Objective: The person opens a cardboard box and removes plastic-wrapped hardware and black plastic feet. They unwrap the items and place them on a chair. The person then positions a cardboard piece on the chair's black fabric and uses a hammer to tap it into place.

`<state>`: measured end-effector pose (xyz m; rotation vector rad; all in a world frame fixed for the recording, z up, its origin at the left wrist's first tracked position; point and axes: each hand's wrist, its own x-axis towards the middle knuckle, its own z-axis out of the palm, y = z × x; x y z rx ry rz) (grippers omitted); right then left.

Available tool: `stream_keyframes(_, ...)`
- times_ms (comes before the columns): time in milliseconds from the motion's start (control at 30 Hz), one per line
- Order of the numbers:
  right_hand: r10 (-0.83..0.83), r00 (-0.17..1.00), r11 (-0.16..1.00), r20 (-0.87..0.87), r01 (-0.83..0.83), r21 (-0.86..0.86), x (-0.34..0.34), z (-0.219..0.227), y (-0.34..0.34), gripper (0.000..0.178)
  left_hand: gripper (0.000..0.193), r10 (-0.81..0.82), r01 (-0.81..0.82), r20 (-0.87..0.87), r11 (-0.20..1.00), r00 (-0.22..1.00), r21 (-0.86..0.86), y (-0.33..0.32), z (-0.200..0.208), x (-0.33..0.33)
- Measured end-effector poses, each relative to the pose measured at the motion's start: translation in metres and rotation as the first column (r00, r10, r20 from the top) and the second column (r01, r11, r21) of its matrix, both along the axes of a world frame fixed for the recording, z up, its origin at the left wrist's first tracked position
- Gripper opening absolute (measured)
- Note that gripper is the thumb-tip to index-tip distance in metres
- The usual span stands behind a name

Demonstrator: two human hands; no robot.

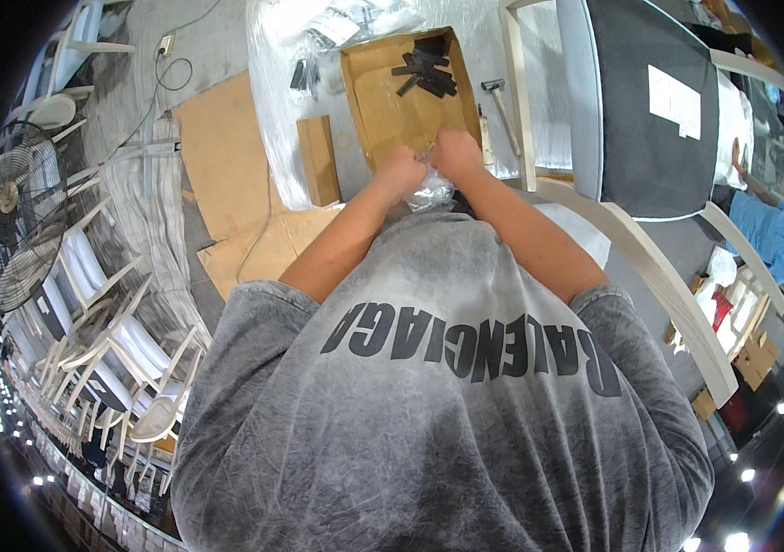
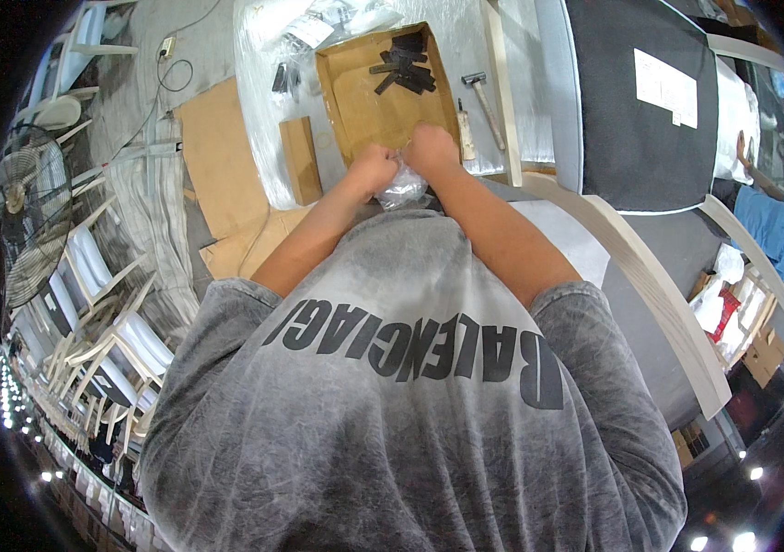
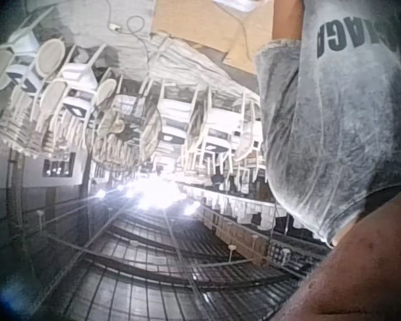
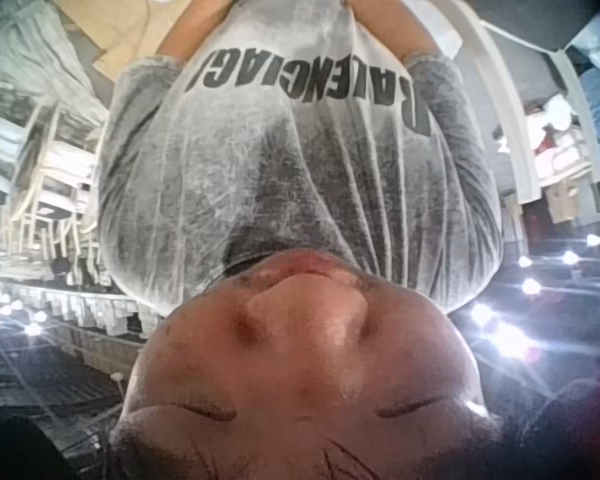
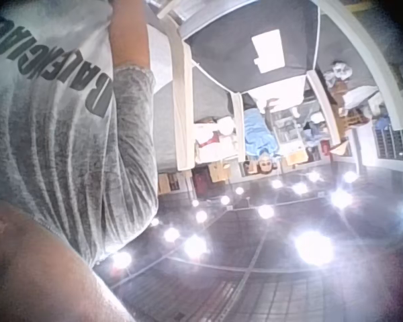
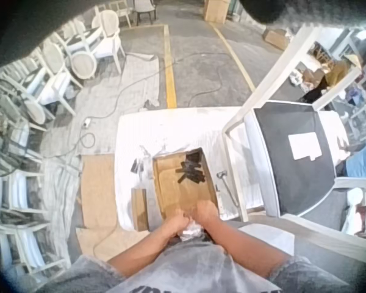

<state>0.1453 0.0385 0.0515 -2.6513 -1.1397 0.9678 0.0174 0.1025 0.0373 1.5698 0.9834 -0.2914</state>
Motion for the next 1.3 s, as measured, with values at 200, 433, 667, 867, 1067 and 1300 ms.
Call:
stream_keyframes(200,-0.042,0.999,0.995,0.006,0.041,0.09,0.024,-0.012,-0.012,0.021,0.021,-0.13,0.129,0.019,0.99,0.991,0.052,-0.008,0.029,0.011)
stream_keyframes(433,-0.097,0.984,0.984,-0.152,0.118,0.133,0.029,-0.022,-0.01,0.027,0.023,0.078,-0.078,-0.022,0.997,0.997,0.011,0.007,-0.008,-0.006)
stream_keyframes(667,-0.132,0.974,0.99,-0.184,0.118,-0.082,0.027,-0.016,-0.012,0.029,0.029,0.07,-0.074,-0.087,0.996,0.994,-0.054,0.016,-0.024,-0.002)
stream_keyframes(867,-0.121,0.96,0.992,-0.254,0.108,-0.067,0.038,-0.027,-0.019,0.032,0.029,0.057,-0.059,-0.047,0.997,0.997,-0.054,0.018,-0.015,-0.001)
stream_keyframes(1067,-0.249,0.888,0.968,-0.386,0.215,-0.131,0.041,-0.027,-0.024,0.03,0.023,0.07,-0.08,-0.073,0.987,0.995,-0.136,0.02,-0.01,-0.004)
stream_keyframes(1300,-0.229,0.948,0.973,-0.222,0.216,-0.08,0.042,-0.031,-0.028,0.03,0.02,0.08,-0.092,-0.063,0.971,0.995,-0.22,0.014,-0.014,-0.002)
